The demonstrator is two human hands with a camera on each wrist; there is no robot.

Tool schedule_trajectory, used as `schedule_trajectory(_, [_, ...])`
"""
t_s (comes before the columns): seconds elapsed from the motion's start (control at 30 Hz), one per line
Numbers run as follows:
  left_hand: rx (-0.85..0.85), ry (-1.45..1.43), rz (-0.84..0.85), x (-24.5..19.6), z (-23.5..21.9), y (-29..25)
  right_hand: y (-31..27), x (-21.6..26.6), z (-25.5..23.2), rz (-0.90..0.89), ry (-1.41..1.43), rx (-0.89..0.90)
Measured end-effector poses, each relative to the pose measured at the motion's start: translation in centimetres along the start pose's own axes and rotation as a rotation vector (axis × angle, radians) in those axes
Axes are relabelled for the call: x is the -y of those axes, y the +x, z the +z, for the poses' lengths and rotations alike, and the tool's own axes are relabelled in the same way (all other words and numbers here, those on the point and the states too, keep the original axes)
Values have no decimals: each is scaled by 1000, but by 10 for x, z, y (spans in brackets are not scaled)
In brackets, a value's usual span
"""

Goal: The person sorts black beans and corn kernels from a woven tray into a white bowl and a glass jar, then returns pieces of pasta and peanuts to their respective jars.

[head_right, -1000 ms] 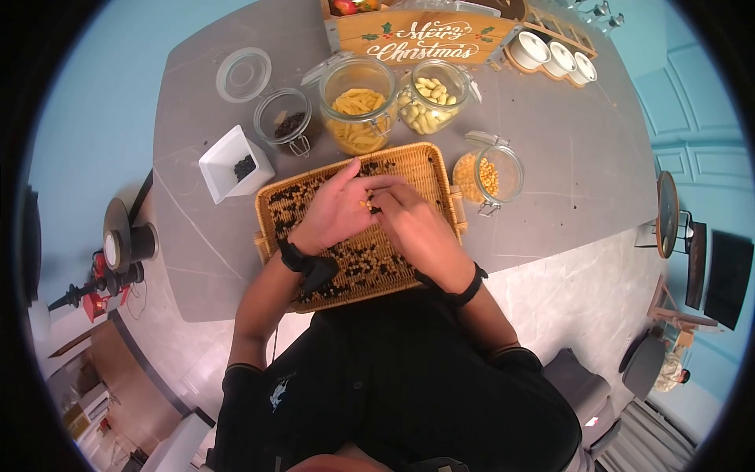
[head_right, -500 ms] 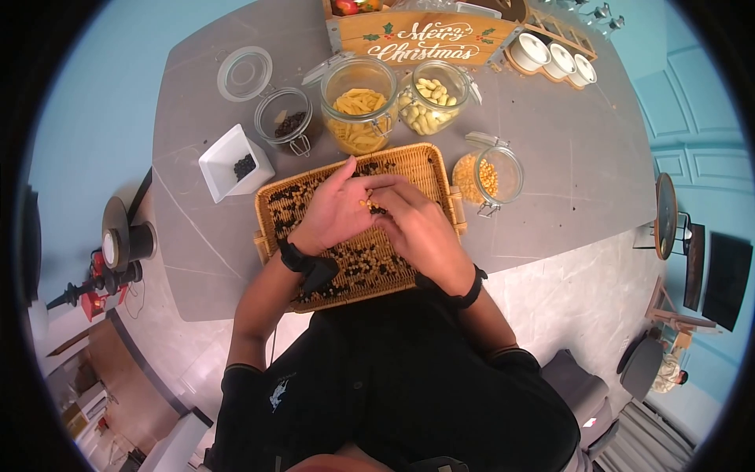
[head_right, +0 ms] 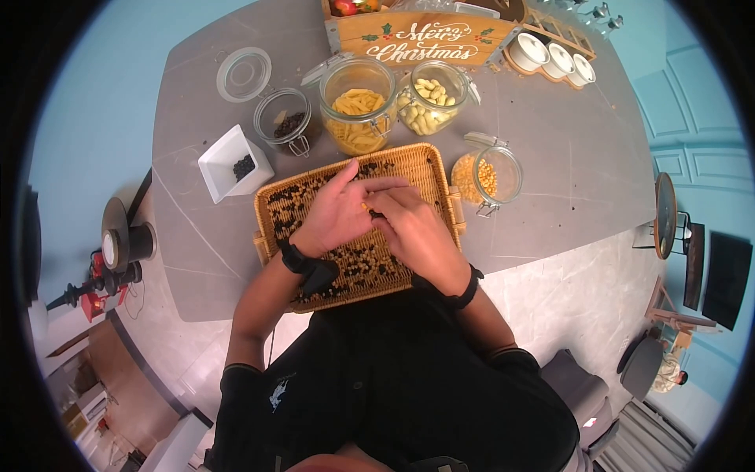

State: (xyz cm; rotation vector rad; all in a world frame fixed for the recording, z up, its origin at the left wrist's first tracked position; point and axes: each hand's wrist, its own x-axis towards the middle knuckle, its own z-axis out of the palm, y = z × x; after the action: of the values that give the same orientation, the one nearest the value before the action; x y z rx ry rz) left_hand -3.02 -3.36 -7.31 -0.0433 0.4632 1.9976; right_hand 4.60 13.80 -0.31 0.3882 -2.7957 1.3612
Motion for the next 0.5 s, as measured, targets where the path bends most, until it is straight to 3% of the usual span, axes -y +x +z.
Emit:
schedule_trajectory(0.1, [-2, 20, -8, 2, 0, 0, 3, -4, 0, -113, -99, -37])
schedule_trajectory(0.5, [-6, -68, -23, 5, 2, 0, 0, -10, 0, -106, -99, 12])
